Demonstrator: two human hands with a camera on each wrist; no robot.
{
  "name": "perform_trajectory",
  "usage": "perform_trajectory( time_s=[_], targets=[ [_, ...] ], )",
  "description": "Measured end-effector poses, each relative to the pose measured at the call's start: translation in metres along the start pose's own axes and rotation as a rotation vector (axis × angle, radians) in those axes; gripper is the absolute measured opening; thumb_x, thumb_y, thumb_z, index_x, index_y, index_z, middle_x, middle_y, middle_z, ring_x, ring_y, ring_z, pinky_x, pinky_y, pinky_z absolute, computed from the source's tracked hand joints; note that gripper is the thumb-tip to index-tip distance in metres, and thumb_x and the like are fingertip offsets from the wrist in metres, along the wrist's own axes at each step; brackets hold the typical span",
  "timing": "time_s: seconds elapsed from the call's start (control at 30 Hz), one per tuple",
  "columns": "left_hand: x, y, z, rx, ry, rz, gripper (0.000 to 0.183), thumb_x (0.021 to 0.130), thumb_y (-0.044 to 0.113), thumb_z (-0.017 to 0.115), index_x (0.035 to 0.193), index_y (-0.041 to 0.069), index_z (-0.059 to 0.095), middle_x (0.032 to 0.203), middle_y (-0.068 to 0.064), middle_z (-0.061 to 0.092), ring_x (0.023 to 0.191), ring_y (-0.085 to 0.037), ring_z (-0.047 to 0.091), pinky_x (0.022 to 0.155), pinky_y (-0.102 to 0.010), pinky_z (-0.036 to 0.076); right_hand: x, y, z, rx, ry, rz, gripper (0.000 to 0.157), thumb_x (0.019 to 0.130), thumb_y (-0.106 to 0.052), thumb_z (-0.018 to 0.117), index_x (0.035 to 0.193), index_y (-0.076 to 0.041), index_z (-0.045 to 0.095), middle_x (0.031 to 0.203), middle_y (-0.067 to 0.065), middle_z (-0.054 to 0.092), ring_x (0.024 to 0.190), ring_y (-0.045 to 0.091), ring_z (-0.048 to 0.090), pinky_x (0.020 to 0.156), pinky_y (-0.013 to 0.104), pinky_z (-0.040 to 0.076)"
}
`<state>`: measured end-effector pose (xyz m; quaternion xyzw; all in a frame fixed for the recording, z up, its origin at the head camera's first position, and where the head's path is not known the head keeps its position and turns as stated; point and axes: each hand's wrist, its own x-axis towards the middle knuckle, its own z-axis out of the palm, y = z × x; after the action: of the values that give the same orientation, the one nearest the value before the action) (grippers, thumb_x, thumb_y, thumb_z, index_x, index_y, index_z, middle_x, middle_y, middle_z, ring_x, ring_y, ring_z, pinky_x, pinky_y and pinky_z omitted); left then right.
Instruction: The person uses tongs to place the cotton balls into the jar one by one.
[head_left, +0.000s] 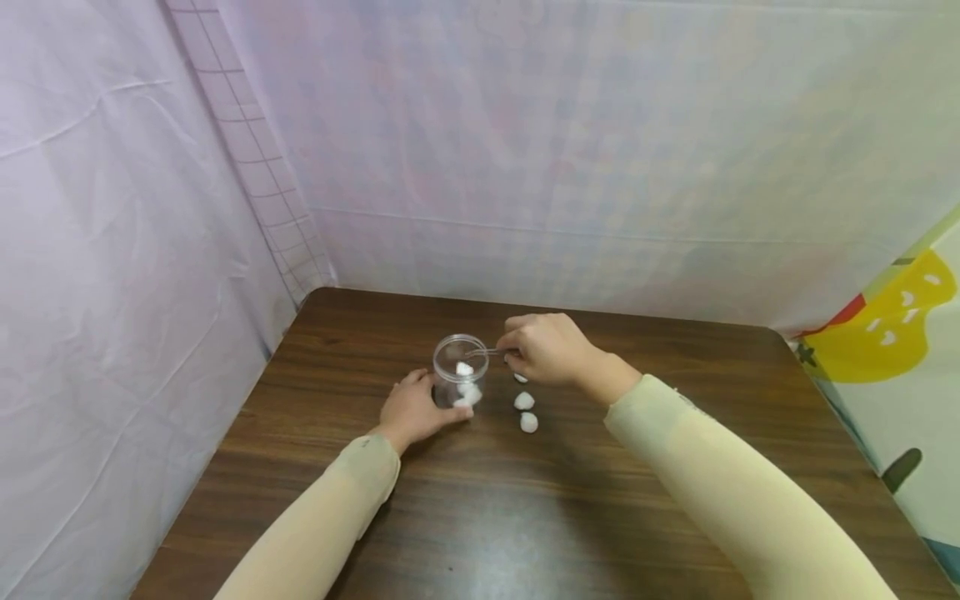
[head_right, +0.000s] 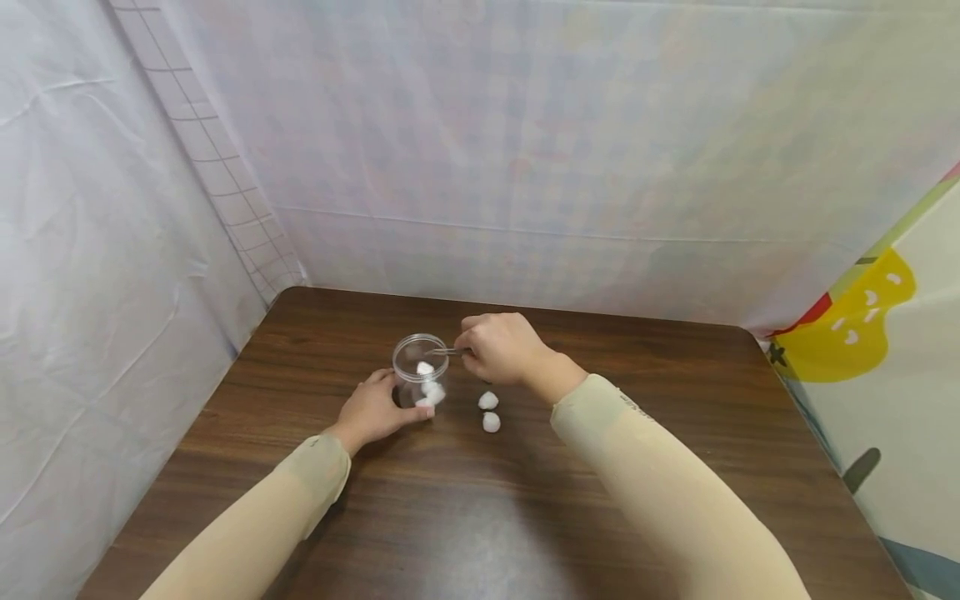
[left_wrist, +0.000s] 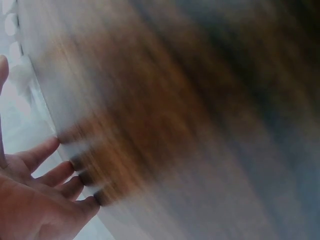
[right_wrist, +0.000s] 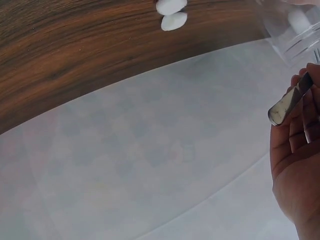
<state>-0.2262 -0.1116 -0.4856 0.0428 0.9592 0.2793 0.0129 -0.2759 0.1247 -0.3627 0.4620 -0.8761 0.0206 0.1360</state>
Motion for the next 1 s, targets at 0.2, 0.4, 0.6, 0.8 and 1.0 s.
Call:
perform_trajectory(
  time_s=[0.2,0.4,0.6,0.8,1.0],
  targets=[
    [-0.001,0.000,0.000,-0.017,0.007,-0.005,0.088,0.074,0.067,0.076,0.141,0.013,0.056,0.147,-0.018,0.046,0.134,-0.042,0.042,0.112,-0.058,0.029,-0.005,0.002,-0.001,-0.019,0.031,-0.002,0.016,0.083,-0.017,0.073,0.097,-0.018,0.080,0.083,-0.009,0.060,0.059,0.004,0.050,0.046,0.026,0.043],
    [0.004,0.000,0.001,-0.010,0.006,0.012,0.088,0.074,0.066,0.077,0.141,0.013,0.056,0.148,-0.017,0.047,0.137,-0.038,0.040,0.116,-0.055,0.022,-0.032,0.012,-0.012,-0.008,0.082,0.009,0.013,0.082,-0.019,0.075,0.094,-0.018,0.079,0.080,-0.009,0.057,0.057,0.004,0.048,0.045,0.027,0.042],
    [0.007,0.001,-0.001,-0.008,0.004,0.007,0.089,0.074,0.068,0.077,0.141,0.013,0.057,0.148,-0.018,0.046,0.136,-0.039,0.040,0.116,-0.055,0.022,-0.071,0.024,-0.010,-0.002,0.054,0.061,0.015,0.082,-0.020,0.079,0.096,-0.015,0.079,0.079,-0.008,0.056,0.055,0.003,0.044,0.042,0.024,0.038],
    [0.005,-0.002,0.002,-0.013,-0.006,0.000,0.090,0.073,0.068,0.076,0.142,0.013,0.056,0.148,-0.017,0.046,0.136,-0.037,0.041,0.116,-0.055,0.024,-0.107,0.028,0.015,0.024,0.008,0.084,0.016,0.081,-0.019,0.079,0.096,-0.015,0.079,0.080,-0.009,0.056,0.054,-0.001,0.042,0.042,0.020,0.037],
    [0.003,-0.003,0.001,-0.019,-0.003,0.003,0.090,0.074,0.068,0.076,0.142,0.012,0.056,0.147,-0.017,0.047,0.136,-0.037,0.041,0.115,-0.055,0.025,-0.126,0.024,0.037,0.055,-0.022,0.097,0.016,0.080,-0.019,0.079,0.096,-0.015,0.079,0.084,-0.010,0.059,0.057,-0.001,0.047,0.046,0.023,0.043]
  ],
)
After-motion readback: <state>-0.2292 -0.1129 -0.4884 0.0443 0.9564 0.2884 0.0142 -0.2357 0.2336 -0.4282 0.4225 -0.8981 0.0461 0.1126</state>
